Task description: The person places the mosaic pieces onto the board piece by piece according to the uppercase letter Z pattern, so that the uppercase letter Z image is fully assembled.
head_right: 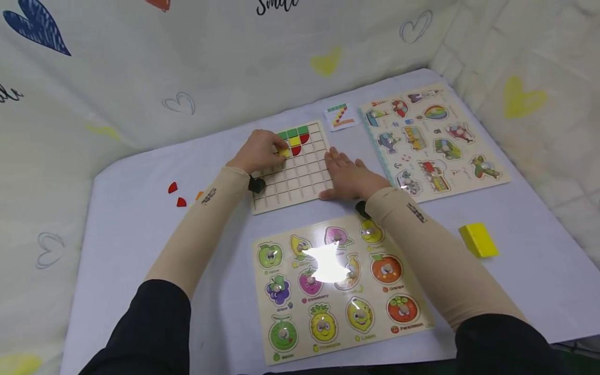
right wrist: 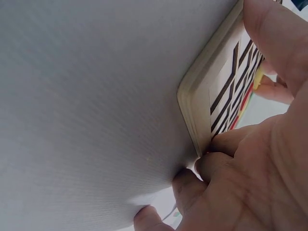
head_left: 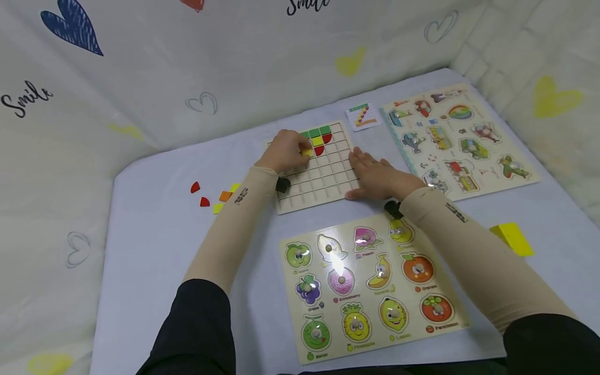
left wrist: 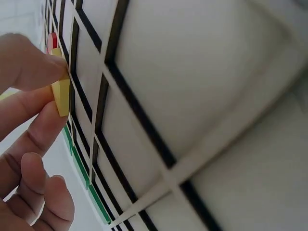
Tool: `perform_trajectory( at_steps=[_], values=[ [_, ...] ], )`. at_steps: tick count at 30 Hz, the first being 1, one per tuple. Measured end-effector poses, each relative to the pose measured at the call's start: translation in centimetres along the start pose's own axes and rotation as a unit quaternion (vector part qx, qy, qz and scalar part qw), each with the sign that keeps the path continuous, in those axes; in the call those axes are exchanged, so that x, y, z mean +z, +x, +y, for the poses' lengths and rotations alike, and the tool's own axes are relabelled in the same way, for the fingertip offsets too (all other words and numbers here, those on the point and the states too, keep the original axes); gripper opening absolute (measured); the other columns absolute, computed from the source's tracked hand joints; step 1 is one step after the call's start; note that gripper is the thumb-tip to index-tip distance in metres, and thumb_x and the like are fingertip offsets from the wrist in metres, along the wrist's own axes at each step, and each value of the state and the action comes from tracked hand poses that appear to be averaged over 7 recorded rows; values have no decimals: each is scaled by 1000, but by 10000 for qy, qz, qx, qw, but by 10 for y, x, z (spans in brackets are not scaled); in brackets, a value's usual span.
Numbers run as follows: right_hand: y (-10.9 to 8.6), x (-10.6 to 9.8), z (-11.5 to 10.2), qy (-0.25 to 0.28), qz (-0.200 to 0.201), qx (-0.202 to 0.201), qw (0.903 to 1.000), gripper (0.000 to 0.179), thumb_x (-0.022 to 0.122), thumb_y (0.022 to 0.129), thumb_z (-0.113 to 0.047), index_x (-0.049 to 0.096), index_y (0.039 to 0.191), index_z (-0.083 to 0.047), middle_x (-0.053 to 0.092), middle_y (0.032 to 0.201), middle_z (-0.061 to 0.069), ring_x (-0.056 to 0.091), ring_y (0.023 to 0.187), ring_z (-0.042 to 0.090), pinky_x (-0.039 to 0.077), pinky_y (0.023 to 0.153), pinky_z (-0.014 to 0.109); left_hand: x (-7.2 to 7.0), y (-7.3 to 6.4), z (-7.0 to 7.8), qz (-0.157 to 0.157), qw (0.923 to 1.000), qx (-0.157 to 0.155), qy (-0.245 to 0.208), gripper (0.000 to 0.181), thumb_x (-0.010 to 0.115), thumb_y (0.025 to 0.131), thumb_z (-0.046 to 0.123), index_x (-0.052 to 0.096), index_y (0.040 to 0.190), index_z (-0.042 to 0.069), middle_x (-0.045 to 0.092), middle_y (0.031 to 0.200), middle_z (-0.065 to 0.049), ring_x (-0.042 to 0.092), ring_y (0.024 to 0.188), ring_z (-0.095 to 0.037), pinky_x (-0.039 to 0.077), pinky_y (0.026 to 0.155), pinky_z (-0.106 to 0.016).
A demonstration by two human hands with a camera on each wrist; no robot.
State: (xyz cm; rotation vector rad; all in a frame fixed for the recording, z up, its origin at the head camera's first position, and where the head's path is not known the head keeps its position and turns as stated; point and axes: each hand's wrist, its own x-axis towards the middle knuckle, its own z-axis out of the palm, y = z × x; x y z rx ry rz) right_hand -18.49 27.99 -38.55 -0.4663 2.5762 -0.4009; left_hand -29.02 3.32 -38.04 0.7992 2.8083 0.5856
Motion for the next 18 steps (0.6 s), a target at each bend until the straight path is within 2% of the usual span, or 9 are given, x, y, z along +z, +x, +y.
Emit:
perform_trajectory(
  at_steps=[4,7,15,18],
  values=[
    [-1,-2,-6,-55,82,-53,9999,108,64,100,-49,-6,164,3,-16,172,23,-6,161,47,3,127,69,-1,0,-2,4,10000,9,-15,30,73,92,14,78,121,8,78,117,-5,64,113,-20,41,117,-36],
    [0,-2,-8,-138,91,-33,9999,106,63,101,-49,-5,164,3,-15,172,23,-5,161,46,4,128,69,-1,-1,-3,-7,10000,49,-23,29,74,94,17,78,121,9,78,118,-5,64,115,-20,39,119,-36],
    [-1,-1,-7,-116,69,48,9999,107,63,101,-49,-6,164,3,-16,172,23,-6,161,46,4,128,69,-2,-7,-6,20,9999,159,11,30,74,95,18,77,123,8,77,121,-7,65,119,-22,47,113,-36],
    [0,0,-7,-104,50,73,9999,107,63,101,-47,-7,164,3,-16,172,23,-7,161,46,3,128,68,-4,-12,-14,81,9998,57,176,31,73,96,23,77,124,9,77,121,-6,65,118,-21,47,112,-36]
  ],
)
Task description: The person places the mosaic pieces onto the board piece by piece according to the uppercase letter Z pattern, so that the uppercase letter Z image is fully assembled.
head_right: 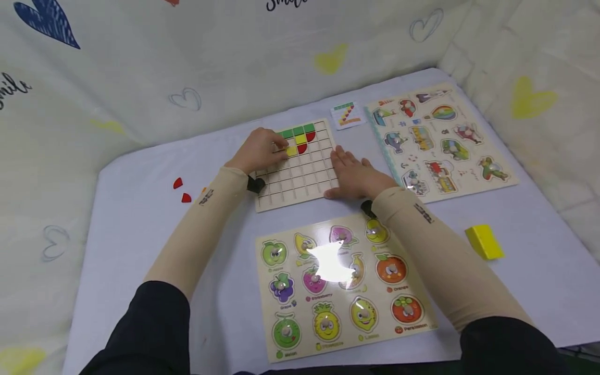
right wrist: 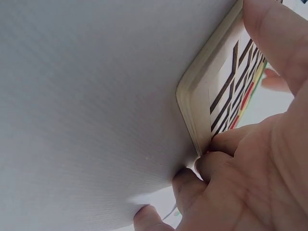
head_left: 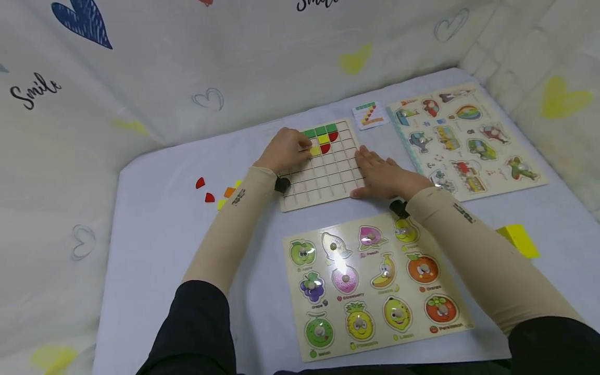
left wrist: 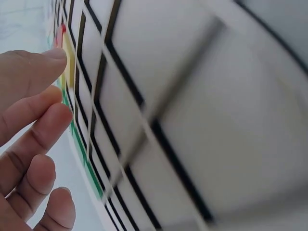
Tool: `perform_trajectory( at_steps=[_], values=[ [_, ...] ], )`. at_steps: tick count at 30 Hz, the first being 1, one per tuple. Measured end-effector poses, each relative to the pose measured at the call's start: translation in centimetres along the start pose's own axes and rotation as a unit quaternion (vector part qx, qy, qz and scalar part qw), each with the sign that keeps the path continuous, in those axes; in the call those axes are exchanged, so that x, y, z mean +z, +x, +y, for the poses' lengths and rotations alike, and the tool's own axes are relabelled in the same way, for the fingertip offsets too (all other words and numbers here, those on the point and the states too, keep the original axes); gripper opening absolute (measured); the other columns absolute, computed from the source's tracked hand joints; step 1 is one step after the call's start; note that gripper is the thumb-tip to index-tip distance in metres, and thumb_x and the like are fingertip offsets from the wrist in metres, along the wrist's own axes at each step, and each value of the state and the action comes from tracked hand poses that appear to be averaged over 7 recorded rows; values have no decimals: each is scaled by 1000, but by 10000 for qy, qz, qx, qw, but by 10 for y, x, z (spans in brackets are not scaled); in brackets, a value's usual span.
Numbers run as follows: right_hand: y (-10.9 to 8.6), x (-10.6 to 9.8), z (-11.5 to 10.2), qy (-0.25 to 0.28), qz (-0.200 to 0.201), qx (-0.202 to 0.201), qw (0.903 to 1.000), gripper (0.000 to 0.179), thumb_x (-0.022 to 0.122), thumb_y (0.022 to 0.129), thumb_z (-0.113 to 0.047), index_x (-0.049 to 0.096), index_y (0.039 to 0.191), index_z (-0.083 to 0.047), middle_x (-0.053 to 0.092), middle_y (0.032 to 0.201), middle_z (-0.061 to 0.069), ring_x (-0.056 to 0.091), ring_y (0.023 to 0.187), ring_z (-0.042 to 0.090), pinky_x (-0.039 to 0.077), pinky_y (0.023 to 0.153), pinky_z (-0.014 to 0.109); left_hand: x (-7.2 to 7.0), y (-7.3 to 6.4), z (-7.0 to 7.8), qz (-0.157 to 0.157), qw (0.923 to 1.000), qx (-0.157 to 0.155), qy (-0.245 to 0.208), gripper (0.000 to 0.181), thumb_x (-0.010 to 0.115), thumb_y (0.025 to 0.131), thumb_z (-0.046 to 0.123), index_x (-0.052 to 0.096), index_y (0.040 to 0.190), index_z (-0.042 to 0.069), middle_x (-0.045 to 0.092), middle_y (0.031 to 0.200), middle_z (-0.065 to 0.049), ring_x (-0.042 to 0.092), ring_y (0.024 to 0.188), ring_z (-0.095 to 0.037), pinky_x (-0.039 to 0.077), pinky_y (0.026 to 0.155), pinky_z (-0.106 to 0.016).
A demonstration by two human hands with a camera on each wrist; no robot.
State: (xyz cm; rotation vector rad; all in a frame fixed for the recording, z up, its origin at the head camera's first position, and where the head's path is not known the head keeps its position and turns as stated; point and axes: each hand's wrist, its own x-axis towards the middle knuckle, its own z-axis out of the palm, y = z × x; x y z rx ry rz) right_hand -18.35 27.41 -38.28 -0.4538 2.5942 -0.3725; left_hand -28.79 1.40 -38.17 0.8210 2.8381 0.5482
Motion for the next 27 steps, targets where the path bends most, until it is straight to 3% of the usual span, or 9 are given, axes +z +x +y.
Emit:
perform_trajectory(
  at_steps=[6,13,20,27],
  values=[
    [1,0,-1,17,-60,-55,10000,107,63,101,-48,-7,164,3,-16,172,24,-7,160,47,3,127,70,-8,-20,-24,-16,9991,-430,45,32,75,96,27,76,124,11,77,119,-4,63,116,-20,46,110,-36],
    [0,-3,-1,10,-16,-176,9998,107,63,101,-48,-5,163,5,-14,171,27,-5,159,50,5,125,72,-17,-51,-59,108,9981,-580,-152,29,75,95,25,78,120,10,77,115,-4,63,113,-22,41,116,-39],
    [0,-3,1,104,-27,-231,9997,106,63,101,-46,-6,163,5,-15,171,27,-6,159,51,4,124,74,-30,-78,-71,73,9940,-1063,-227,32,74,96,29,76,123,11,74,120,-5,57,126,-26,39,121,-43],
    [0,-3,0,86,-41,-255,9996,106,62,102,-46,-6,163,6,-15,171,27,-6,159,51,4,125,74,-43,-115,-93,191,9901,-1359,-281,31,74,96,25,76,122,9,74,121,-10,58,126,-31,39,120,-47]
  ],
)
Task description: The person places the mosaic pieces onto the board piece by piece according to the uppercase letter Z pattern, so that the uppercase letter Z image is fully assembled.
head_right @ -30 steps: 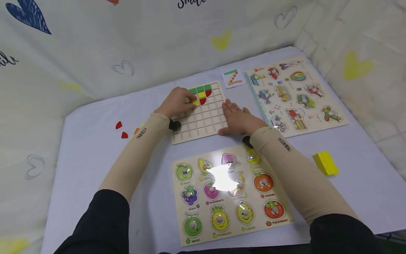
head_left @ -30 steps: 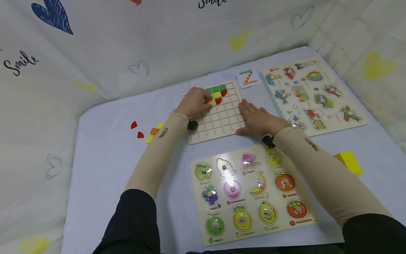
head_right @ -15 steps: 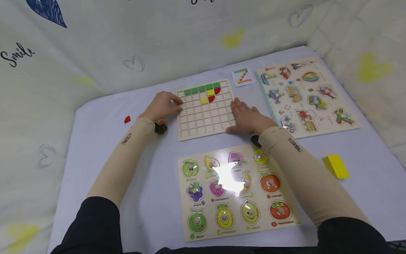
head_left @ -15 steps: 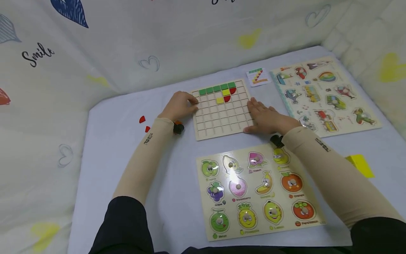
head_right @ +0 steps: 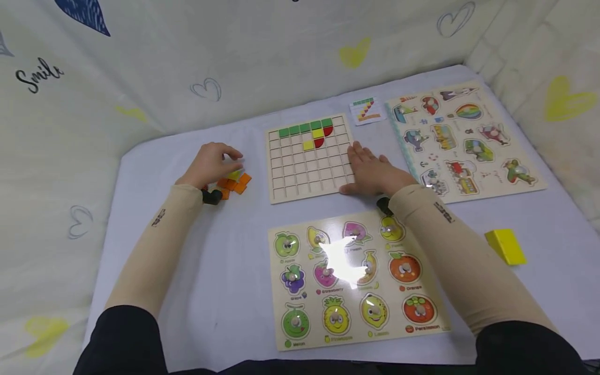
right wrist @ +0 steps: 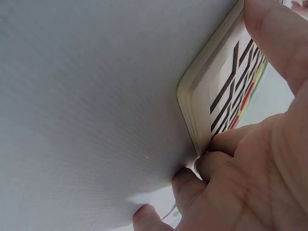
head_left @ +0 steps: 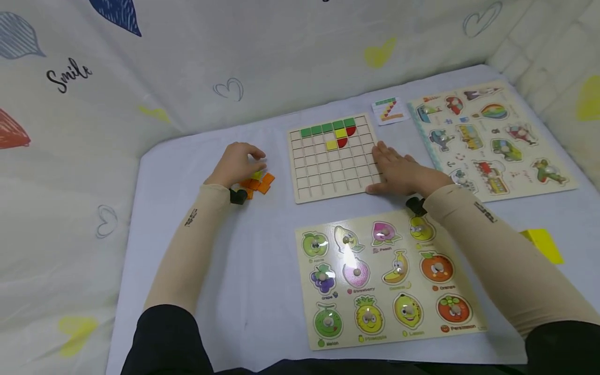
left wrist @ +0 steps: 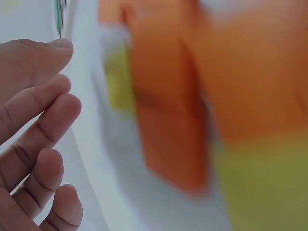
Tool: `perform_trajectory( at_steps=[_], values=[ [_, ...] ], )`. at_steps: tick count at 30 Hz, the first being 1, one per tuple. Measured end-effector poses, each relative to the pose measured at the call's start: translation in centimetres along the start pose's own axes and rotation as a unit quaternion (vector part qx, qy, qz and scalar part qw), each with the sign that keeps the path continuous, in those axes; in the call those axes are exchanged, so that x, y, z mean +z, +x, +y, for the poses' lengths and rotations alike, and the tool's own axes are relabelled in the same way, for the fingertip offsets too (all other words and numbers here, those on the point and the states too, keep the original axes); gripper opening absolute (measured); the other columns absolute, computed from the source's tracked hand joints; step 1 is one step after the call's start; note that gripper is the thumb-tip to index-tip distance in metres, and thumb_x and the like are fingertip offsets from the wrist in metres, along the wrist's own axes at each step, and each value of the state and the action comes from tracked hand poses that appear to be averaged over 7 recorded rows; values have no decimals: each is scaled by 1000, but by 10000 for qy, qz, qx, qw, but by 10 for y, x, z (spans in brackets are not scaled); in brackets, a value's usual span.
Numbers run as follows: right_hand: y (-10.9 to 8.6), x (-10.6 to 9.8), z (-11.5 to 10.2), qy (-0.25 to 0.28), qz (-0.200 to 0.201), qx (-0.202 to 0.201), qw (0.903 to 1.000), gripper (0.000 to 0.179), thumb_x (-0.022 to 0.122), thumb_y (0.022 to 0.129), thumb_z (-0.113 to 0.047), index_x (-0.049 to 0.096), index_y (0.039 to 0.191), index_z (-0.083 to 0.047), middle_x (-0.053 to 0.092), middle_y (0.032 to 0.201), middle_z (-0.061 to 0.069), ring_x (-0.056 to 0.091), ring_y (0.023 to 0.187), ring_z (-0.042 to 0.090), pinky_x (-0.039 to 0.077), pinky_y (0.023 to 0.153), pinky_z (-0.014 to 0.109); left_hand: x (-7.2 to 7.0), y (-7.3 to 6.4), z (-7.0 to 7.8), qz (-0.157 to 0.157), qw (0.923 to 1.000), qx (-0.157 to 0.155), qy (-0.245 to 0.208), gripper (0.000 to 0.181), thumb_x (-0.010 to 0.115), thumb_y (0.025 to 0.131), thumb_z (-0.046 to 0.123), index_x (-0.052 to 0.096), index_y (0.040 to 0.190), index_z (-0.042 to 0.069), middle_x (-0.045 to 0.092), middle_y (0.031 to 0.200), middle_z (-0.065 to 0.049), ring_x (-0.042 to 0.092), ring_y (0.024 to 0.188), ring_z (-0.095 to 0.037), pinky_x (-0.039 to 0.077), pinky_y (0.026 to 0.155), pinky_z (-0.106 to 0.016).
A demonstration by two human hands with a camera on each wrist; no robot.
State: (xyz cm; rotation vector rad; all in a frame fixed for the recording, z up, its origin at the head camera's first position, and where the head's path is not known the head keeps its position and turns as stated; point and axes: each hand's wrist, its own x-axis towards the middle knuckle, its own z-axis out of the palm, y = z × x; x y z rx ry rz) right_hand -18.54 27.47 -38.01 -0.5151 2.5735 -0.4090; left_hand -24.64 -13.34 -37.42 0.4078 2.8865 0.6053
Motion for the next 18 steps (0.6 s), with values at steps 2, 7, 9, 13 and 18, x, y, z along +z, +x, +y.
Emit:
perform_trajectory(
  at_steps=[2,7,9,13,18],
  values=[
    [0,0,0,-6,-13,-6,10000,106,62,102,-47,-7,163,6,-16,171,27,-6,159,51,4,125,74,-4,-8,-12,14,9998,-184,-14,30,71,96,22,76,123,9,73,125,-11,57,130,-32,38,121,-49],
    [0,-1,2,2,-5,-11,10000,106,62,102,-47,-6,163,6,-16,171,28,-6,159,52,4,124,74,-14,-19,-39,115,9985,-528,105,36,55,95,6,75,125,8,67,139,-15,52,135,-35,36,123,-53],
    [1,0,3,-23,5,-19,10000,106,62,102,-47,-6,163,7,-15,171,28,-5,159,52,5,124,75,-18,-22,-47,163,9978,-626,154,41,49,94,1,75,125,8,64,143,-17,51,131,-36,37,120,-53],
    [2,1,4,-57,25,-50,10000,106,62,102,-47,-4,163,8,-14,171,29,-4,158,53,6,124,75,-26,-27,-63,244,9960,-816,261,45,46,91,-3,75,125,6,62,144,-19,49,124,-37,39,115,-53],
    [2,1,2,-42,24,-84,10000,104,63,102,-46,-4,163,8,-13,171,29,-4,158,53,6,124,75,-31,-36,-77,333,9920,-1185,280,45,48,91,-1,72,128,4,64,140,-20,51,128,-38,40,118,-55]
  ],
)
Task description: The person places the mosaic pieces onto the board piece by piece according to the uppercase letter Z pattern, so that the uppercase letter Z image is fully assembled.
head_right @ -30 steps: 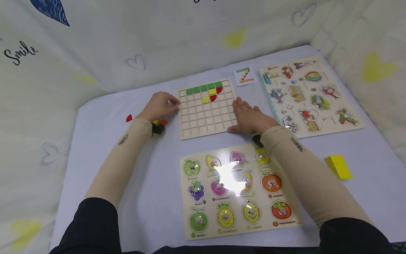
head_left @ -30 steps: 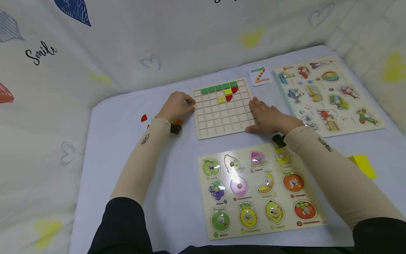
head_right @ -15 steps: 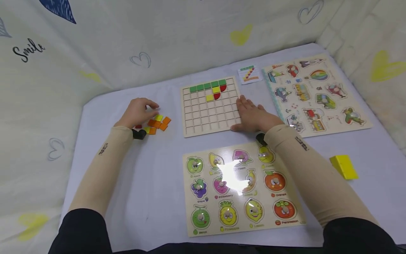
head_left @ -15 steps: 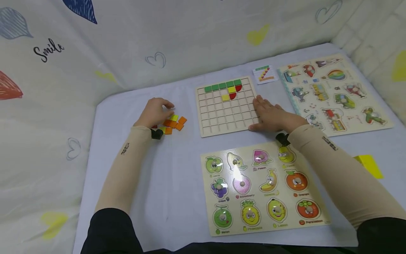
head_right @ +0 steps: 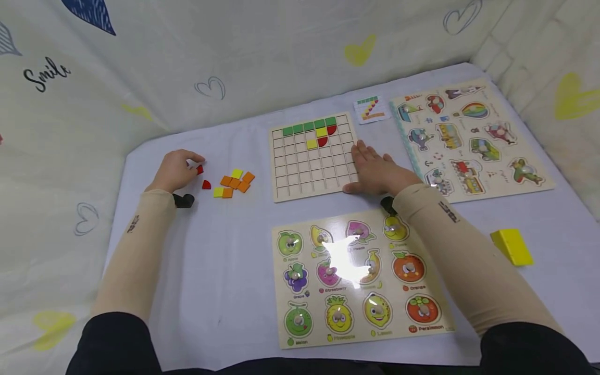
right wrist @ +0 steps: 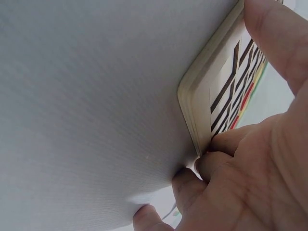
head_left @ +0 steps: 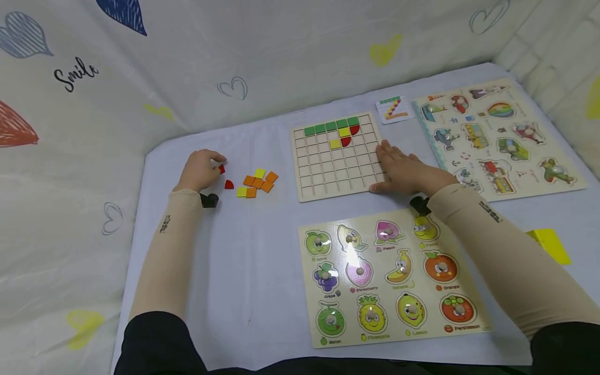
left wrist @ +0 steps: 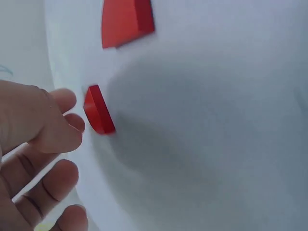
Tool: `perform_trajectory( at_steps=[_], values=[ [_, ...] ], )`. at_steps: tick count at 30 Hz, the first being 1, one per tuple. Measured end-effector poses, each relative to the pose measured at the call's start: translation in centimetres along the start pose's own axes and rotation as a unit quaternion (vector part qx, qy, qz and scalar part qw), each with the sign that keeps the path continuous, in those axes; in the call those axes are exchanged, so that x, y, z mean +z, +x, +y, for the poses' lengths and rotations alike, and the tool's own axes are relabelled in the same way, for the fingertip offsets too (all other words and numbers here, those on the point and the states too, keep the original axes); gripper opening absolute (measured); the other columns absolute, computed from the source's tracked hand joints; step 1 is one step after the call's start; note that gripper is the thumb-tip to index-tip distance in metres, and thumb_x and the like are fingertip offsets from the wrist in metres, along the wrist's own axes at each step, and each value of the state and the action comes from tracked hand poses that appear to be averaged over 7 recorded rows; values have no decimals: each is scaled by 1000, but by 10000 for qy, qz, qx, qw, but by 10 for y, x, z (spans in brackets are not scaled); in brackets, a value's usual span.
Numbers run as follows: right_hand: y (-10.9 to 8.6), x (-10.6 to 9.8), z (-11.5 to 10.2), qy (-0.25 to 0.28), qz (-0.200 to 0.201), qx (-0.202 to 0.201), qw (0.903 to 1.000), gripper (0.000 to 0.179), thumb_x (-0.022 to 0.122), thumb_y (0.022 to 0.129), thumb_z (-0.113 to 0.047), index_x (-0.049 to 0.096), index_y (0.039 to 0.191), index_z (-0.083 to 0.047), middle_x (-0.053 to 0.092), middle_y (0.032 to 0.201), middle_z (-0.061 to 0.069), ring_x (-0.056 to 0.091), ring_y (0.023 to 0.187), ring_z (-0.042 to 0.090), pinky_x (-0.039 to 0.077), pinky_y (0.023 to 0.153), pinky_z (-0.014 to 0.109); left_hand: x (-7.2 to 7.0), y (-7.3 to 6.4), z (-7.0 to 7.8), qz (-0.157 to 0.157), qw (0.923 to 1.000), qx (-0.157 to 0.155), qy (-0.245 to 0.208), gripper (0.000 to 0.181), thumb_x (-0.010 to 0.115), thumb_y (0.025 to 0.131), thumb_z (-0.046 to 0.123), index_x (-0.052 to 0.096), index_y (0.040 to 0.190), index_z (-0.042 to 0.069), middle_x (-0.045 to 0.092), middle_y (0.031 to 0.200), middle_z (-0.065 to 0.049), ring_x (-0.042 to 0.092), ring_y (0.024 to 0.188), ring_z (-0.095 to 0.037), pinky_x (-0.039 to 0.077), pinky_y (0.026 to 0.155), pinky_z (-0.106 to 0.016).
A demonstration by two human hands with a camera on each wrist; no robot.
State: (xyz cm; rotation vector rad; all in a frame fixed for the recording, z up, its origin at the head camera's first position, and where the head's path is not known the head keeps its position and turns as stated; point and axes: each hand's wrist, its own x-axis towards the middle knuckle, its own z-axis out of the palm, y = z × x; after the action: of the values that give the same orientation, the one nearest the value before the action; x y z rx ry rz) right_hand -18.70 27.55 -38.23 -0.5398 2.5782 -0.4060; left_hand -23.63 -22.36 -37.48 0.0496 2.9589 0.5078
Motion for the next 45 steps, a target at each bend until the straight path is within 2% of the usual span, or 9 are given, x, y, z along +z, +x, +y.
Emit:
perform_trajectory(
  at_steps=[5,12,17,20,24,26,29,34,45],
  values=[
    [-1,0,0,-37,3,-10,10000,104,62,102,-46,-3,162,9,-12,171,30,-4,158,53,6,124,75,1,-4,-5,114,9993,-348,-37,36,52,97,13,71,126,2,70,124,-20,57,117,-35,49,108,-52],
    [-2,-1,1,-7,-28,-4,10000,105,62,102,-46,-5,162,8,-14,171,29,-5,158,53,5,124,75,5,-4,-1,209,9983,-536,-54,36,71,96,31,73,118,4,72,107,-17,58,102,-30,52,89,-43],
    [-1,-1,1,23,-31,10,10000,106,62,102,-47,-6,162,8,-14,171,29,-5,158,53,5,124,75,6,-1,8,38,9997,-222,-134,25,69,95,17,75,116,5,72,112,-17,58,99,-31,50,87,-41],
    [-1,0,1,46,-39,35,10000,107,63,101,-48,-7,163,7,-16,171,28,-6,159,52,4,124,75,6,0,13,-181,9994,-115,-273,31,60,92,6,74,120,7,68,122,-17,55,101,-33,49,87,-41],
    [1,0,1,82,-56,57,9999,107,62,102,-47,-8,163,5,-17,171,26,-7,159,51,3,124,74,6,-2,15,50,9987,-395,-323,32,55,92,9,72,118,6,67,119,-17,56,100,-32,50,84,-40],
    [1,0,1,98,-54,54,9999,106,63,102,-46,-8,163,5,-17,171,26,-7,159,50,3,124,74,7,-4,15,311,9972,-615,-289,28,58,96,20,72,114,4,70,113,-18,58,97,-32,51,81,-40],
    [1,-1,0,89,-50,55,9999,106,62,102,-45,-8,163,5,-17,171,26,-7,159,51,3,124,74,6,-7,15,501,9942,-927,-230,38,67,95,38,74,106,2,72,107,-19,59,96,-31,51,81,-42],
    [-1,-2,-2,34,-31,84,10000,106,62,102,-47,-7,163,6,-15,171,27,-6,159,51,4,125,74,6,-5,17,362,9931,-1046,-387,37,78,91,37,75,105,3,70,104,-17,56,99,-30,49,84,-41],
    [-3,-2,-4,99,-60,116,9999,107,63,101,-47,-7,163,6,-16,171,27,-6,159,51,4,125,73,3,-4,26,147,9921,-1110,-571,34,78,91,26,76,113,0,72,115,-20,57,100,-31,51,81,-37]
  ],
)
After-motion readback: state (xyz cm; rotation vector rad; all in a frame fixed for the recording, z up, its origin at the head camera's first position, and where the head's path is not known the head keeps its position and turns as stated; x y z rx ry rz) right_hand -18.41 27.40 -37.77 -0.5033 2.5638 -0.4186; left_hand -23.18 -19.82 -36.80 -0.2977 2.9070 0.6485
